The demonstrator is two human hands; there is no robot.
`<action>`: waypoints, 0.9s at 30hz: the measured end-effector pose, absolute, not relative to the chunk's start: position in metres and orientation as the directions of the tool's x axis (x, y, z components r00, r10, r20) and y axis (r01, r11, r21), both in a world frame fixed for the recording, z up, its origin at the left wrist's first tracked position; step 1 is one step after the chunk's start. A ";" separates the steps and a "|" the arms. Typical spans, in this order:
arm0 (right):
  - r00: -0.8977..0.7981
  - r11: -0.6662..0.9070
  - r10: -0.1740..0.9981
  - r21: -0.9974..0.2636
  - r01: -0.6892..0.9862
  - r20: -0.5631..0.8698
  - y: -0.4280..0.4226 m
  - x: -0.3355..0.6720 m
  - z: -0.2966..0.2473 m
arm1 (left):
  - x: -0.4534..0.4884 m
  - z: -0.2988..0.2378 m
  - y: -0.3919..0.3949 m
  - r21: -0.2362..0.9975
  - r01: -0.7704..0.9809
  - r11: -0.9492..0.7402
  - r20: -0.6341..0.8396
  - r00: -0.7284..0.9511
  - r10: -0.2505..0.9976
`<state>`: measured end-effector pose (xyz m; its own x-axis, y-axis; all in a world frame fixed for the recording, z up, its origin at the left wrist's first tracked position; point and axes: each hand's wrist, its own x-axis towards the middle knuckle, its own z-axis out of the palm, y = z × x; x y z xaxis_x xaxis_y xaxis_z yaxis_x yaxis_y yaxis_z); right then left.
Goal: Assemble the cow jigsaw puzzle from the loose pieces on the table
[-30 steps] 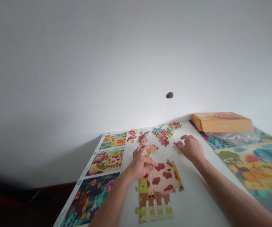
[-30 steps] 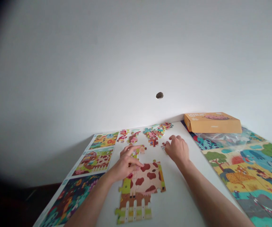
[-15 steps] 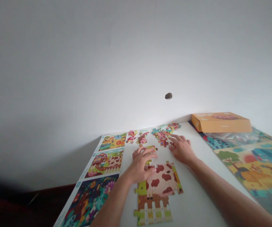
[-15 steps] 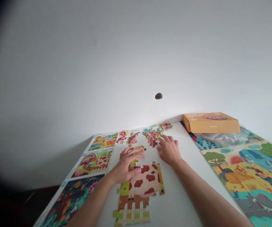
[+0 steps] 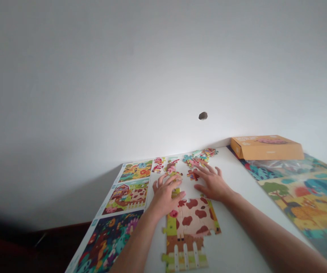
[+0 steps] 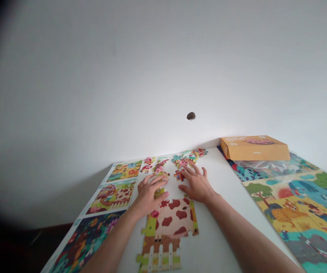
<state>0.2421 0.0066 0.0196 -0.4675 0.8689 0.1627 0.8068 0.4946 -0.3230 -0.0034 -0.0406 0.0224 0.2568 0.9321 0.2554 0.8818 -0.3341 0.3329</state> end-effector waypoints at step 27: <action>-0.279 0.345 0.932 -0.338 0.876 0.230 0.014 0.242 0.015 | 0.007 0.034 -0.044 0.371 0.825 -0.427 0.088 0.427 0.900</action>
<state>0.2425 0.0142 0.0153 -0.2793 0.9324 0.2296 0.8755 0.3455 -0.3378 0.0073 -0.0439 0.0342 0.4268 0.9001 0.0876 0.8247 -0.4271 0.3708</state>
